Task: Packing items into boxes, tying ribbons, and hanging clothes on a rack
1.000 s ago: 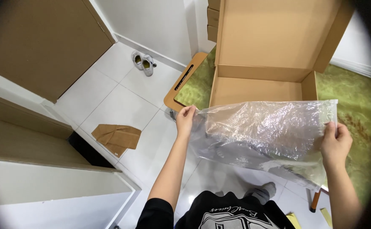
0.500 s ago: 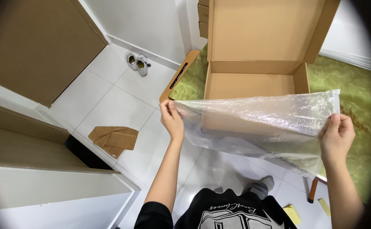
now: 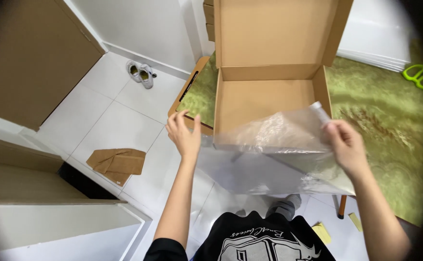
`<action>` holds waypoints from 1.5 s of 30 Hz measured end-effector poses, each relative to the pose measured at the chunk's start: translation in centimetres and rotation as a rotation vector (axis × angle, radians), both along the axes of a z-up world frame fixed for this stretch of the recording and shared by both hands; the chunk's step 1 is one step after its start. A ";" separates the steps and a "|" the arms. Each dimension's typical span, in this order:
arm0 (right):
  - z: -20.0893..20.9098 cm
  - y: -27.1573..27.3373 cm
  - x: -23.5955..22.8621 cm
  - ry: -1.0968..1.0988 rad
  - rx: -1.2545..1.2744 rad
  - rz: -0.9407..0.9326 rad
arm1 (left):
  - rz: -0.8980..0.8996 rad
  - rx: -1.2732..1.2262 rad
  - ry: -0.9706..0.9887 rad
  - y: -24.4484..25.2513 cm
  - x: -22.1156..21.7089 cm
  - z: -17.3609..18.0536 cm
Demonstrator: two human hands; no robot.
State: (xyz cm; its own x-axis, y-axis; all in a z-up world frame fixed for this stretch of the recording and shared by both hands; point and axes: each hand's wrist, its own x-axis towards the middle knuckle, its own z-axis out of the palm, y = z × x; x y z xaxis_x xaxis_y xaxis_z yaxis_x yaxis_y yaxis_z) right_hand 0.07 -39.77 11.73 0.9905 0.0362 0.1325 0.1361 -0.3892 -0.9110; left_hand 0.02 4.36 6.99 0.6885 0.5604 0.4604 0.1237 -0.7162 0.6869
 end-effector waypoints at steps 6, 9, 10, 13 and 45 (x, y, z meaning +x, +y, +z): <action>-0.2 3.6 -2.2 -0.007 0.058 0.152 | -0.795 -0.437 -0.030 -9.7 -1.0 9.8; 2.1 4.9 -3.4 0.011 0.099 0.187 | -1.034 -0.201 -0.013 -12.5 -2.5 12.0; 2.6 5.1 -3.6 0.010 0.102 0.168 | -1.052 -0.199 -0.009 -12.9 -2.2 11.5; 3.4 5.4 -3.8 0.026 0.113 0.178 | -1.025 -0.214 0.015 -14.2 -2.0 11.0; 4.8 0.4 -4.0 -0.259 -0.452 0.074 | -0.622 -0.415 -0.178 -11.3 -0.6 13.1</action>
